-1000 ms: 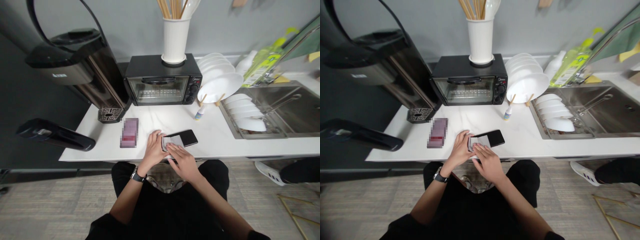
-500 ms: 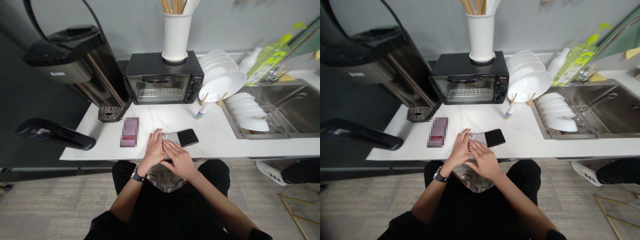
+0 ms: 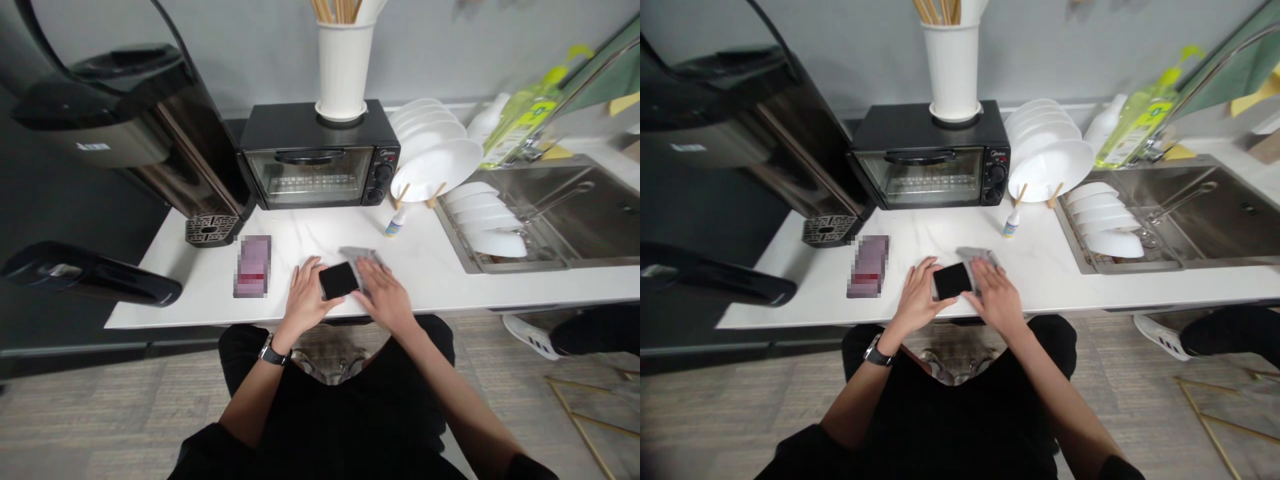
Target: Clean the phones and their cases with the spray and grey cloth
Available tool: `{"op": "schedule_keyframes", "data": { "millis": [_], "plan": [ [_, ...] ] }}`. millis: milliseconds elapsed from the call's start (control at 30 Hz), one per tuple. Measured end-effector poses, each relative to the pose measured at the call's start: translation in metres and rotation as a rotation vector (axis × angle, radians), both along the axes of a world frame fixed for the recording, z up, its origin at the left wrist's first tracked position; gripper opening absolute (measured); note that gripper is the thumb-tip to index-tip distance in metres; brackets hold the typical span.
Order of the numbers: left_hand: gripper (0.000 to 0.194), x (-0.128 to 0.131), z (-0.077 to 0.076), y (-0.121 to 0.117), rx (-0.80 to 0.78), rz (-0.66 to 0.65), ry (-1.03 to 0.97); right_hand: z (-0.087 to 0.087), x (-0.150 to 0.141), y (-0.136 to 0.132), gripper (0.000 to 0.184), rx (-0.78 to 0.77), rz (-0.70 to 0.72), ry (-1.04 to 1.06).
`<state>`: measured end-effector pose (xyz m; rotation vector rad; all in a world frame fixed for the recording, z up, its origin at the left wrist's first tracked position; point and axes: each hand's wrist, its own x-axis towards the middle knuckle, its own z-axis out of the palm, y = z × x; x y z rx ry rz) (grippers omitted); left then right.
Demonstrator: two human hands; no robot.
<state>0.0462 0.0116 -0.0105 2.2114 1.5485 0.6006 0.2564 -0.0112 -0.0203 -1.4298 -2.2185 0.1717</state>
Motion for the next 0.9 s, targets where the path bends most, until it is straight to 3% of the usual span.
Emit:
{"op": "schedule_keyframes", "data": {
  "millis": [67, 100, 200, 267, 333, 400, 467, 567, 633, 667, 767, 800, 833, 900],
  "plan": [
    [0.066, 0.001, 0.000, 0.000, 0.003, 0.012, 0.003, 0.000, 0.003, 0.003, 0.071, 0.024, -0.101, 0.004],
    [0.065, 0.002, -0.001, 0.000, 0.003, 0.013, 0.010, 0.001, -0.001, 0.001, 0.074, 0.023, -0.061, 0.006],
    [0.062, 0.001, -0.003, 0.000, 0.010, 0.001, 0.033, 0.001, -0.020, -0.005, 0.080, -0.033, 0.234, 0.033],
    [0.063, 0.001, -0.003, 0.000, 0.028, 0.005, 0.035, 0.001, -0.018, -0.004, 0.077, -0.052, 0.289, 0.029],
    [0.066, 0.001, -0.003, 0.000, 0.045, 0.012, 0.024, 0.001, -0.003, 0.002, 0.070, -0.030, 0.182, 0.010],
    [0.070, 0.001, -0.004, 0.000, 0.053, 0.027, 0.009, 0.000, 0.009, 0.006, 0.066, 0.005, -0.023, 0.003],
    [0.067, 0.002, -0.005, 0.001, 0.050, 0.031, 0.008, 0.000, 0.004, 0.004, 0.074, 0.027, -0.089, 0.006],
    [0.057, 0.000, -0.008, 0.001, 0.054, 0.026, 0.022, 0.001, -0.020, -0.003, 0.085, 0.004, 0.182, 0.038],
    [0.058, -0.001, -0.008, 0.001, 0.074, 0.018, 0.018, 0.003, -0.025, -0.002, 0.075, -0.030, 0.277, 0.033],
    [0.061, -0.001, -0.008, 0.000, 0.084, 0.018, 0.013, 0.004, -0.021, 0.000, 0.066, -0.027, 0.262, 0.019],
    [0.067, 0.000, -0.006, 0.000, 0.089, 0.027, 0.012, 0.006, -0.002, 0.008, 0.059, 0.022, -0.048, 0.011],
    [0.067, 0.000, -0.005, 0.000, 0.087, 0.030, 0.015, 0.006, 0.002, 0.008, 0.060, 0.033, -0.084, 0.010],
    [0.067, 0.000, -0.005, 0.000, 0.086, 0.027, 0.017, 0.006, 0.003, 0.007, 0.065, 0.043, -0.031, 0.011],
    [0.066, 0.000, -0.006, -0.001, 0.089, 0.013, 0.016, 0.005, 0.001, 0.003, 0.072, 0.036, 0.219, 0.024]
  ]
}}
